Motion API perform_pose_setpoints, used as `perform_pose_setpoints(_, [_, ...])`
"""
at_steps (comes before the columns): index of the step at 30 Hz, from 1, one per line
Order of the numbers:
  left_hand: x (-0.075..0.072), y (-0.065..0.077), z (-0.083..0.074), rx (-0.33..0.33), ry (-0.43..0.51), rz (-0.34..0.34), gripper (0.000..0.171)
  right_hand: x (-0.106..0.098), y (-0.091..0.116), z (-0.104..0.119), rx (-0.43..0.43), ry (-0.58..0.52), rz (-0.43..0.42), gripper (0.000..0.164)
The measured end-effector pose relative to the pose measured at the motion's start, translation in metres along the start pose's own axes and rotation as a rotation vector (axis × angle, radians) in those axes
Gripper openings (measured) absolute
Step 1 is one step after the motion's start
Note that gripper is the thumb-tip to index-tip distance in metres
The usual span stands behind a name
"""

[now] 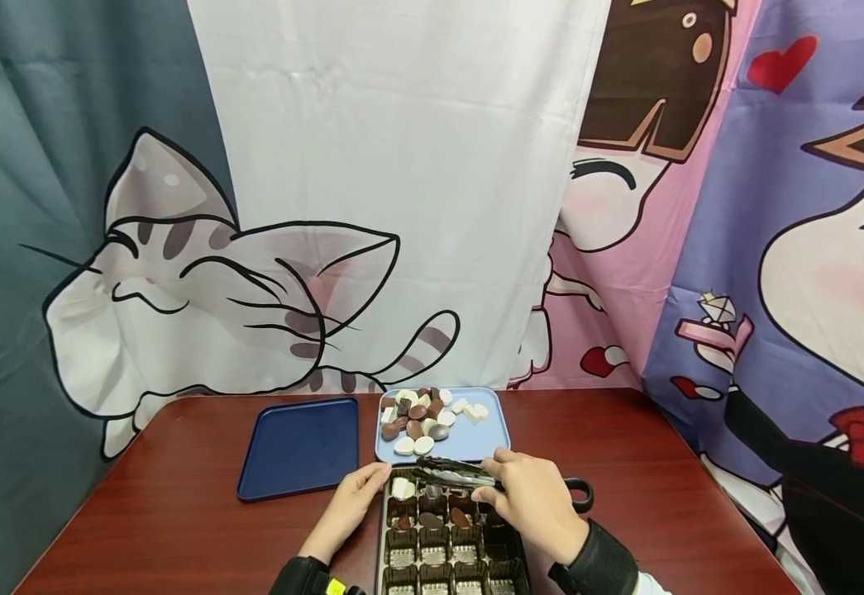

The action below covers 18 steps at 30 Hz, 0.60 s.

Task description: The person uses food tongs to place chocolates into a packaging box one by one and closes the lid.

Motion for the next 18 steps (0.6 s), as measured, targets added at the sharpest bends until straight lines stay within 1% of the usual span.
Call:
perform_pose_setpoints(2, [0.000,0.000,0.000,0.003,0.008,-0.005,0.041,0.000,0.002,0.001,-0.002,0.008,0.002,0.025])
perform_pose_setpoints(5, [0.000,0.000,0.000,0.007,0.007,-0.001,0.041,0.001,0.003,0.000,0.016,-0.004,0.015,0.023])
perform_pose_setpoints(9, [-0.001,0.001,0.001,-0.006,0.004,0.004,0.043,0.002,0.002,-0.004,0.045,-0.010,0.013,0.027])
perform_pose_setpoints(12, [-0.001,0.001,0.001,-0.008,0.002,0.013,0.044,0.001,0.000,-0.007,0.050,-0.004,0.003,0.029])
perform_pose_setpoints(18, [-0.001,0.000,0.000,0.001,0.012,0.013,0.045,0.001,-0.005,-0.013,0.074,-0.006,0.012,0.023])
Point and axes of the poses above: each hand's wrist, its own y-axis away from the middle knuckle, its own x-axis out of the palm, z = x × y, the point moved 4 cm from there along -y, towards the middle knuckle, and after that the axes turned 13 degrees about z, right-handed, at the moved point
